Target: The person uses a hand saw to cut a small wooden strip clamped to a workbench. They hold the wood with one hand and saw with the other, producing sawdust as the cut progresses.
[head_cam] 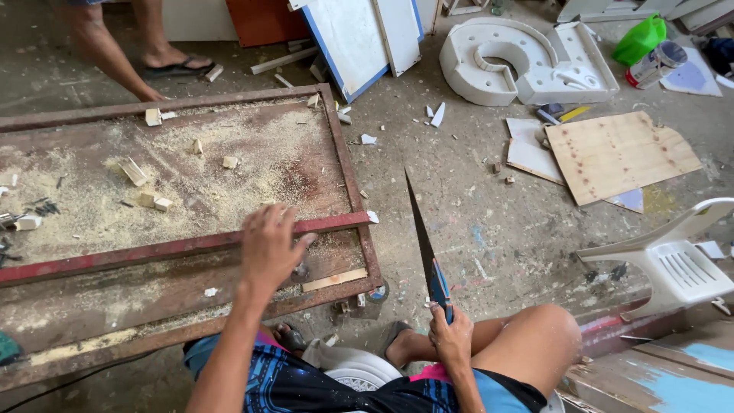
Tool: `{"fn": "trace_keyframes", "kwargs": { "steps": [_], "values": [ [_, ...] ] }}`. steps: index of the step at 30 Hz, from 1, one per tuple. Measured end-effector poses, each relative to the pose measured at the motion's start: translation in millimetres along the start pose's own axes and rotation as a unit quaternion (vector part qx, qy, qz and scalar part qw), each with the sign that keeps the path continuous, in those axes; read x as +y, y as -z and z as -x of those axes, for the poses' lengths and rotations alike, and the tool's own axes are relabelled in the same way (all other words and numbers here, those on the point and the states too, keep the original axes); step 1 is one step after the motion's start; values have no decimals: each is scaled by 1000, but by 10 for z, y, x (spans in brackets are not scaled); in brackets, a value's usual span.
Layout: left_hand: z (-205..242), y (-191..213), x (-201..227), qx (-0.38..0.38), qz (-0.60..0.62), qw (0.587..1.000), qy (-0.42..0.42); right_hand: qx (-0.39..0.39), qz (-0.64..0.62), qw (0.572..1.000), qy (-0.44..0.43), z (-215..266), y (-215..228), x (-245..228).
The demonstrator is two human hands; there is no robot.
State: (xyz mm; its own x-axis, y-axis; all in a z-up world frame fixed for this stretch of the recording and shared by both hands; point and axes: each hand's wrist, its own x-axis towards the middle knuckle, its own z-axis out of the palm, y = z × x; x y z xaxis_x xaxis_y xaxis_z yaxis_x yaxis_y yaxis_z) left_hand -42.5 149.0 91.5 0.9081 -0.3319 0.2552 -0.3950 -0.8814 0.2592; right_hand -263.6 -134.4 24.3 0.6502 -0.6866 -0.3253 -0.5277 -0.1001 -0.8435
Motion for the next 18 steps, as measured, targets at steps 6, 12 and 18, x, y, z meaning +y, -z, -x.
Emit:
{"fn": "trace_keyframes", "kwargs": {
  "steps": [6,12,18],
  "values": [
    [-267,-539,391,-48,46,991,-114,23,1,999,45,204,104,-24],
    [-403,-607,543,-112,177,973,-100,38,-71,996,31,301,69,189],
    [-471,-682,506,-112,171,971,-123,31,-177,983,25,297,19,219]
  ]
}}
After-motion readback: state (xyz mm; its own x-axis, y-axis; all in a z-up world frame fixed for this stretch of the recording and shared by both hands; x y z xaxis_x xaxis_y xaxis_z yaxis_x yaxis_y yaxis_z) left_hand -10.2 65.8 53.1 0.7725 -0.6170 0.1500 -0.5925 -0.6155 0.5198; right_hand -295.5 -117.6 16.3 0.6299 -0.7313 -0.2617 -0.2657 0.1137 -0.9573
